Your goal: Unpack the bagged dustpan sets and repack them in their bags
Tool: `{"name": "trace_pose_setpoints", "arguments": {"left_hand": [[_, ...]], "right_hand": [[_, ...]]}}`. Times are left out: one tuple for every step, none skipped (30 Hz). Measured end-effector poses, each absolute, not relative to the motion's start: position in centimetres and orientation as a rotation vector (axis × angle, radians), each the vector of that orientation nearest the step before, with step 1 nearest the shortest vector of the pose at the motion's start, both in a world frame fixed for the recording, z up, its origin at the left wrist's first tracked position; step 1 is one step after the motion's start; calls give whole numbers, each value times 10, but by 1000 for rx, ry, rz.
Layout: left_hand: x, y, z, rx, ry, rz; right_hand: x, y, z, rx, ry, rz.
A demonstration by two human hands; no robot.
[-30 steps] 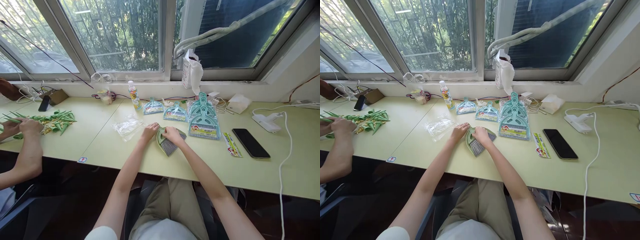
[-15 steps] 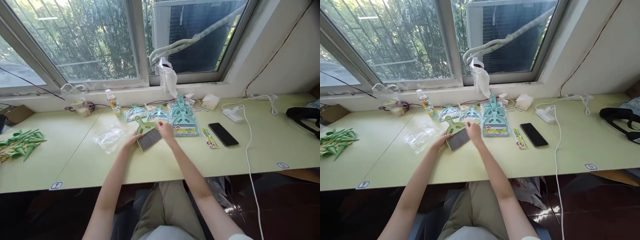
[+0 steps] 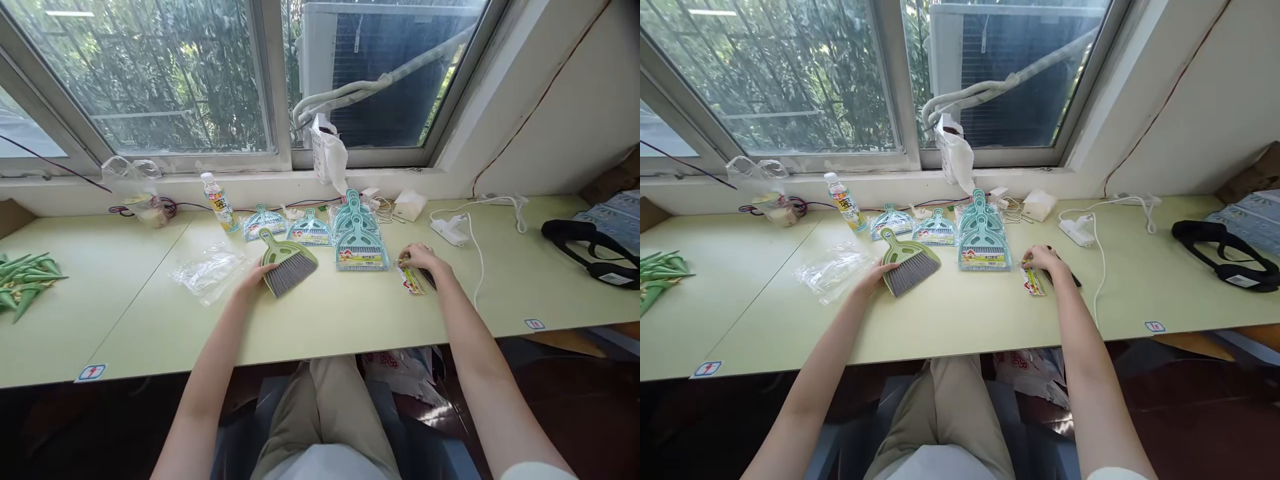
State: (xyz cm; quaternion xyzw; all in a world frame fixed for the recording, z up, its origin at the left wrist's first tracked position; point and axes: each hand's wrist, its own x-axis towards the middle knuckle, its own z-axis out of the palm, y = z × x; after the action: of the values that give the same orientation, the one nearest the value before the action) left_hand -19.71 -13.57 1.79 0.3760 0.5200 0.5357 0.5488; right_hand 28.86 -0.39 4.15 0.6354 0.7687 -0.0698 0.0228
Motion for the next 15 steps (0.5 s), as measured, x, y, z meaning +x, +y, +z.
{"name": "trace_pose_setpoints", "arguments": {"left_hand": [[-197,-136,17,886,1228,1276],[-198,-136,17,883,1224,1282],[-198,-137,17,878,1222,1290],[-198,-137,17,873,1223,1299],[-198,-137,17,867,1226,1311],[-198,-137,17,864,1229,1324],[-198,-137,18,862,1228,1336],[-198,-138,18,863,1219,1348],[-197,-138,19,868,1202,1360],[-197,-138,19,873,1179,1371],[-197,-138,19,873,1162,1384],[-197,-138,19,869,1153,1398],[-196,-138,18,859,1153,1414],[-196,-138,18,847,1157,1435],[-196,-138,17,831,1162,1458]], "right_hand": [[288,-4,43,1981,2361,-258],[289,-5,47,2005,2341,-306],[289,-6,51,2034,2331,-361],[290,-9,58,2061,2339,-435],[290,-14,66,2074,2373,-545],[289,-20,76,2066,2435,-700],[285,-27,87,2015,2520,-905],[278,-36,99,1917,2613,-1150],[268,-45,111,1786,2693,-1398],[254,-55,122,1633,2744,-1614],[235,-65,131,1489,2780,-1776],[212,-73,137,1392,2821,-1896],[186,-81,139,1326,2843,-1980],[157,-86,137,1300,2862,-2045],[127,-89,131,1296,2880,-2099]]}}
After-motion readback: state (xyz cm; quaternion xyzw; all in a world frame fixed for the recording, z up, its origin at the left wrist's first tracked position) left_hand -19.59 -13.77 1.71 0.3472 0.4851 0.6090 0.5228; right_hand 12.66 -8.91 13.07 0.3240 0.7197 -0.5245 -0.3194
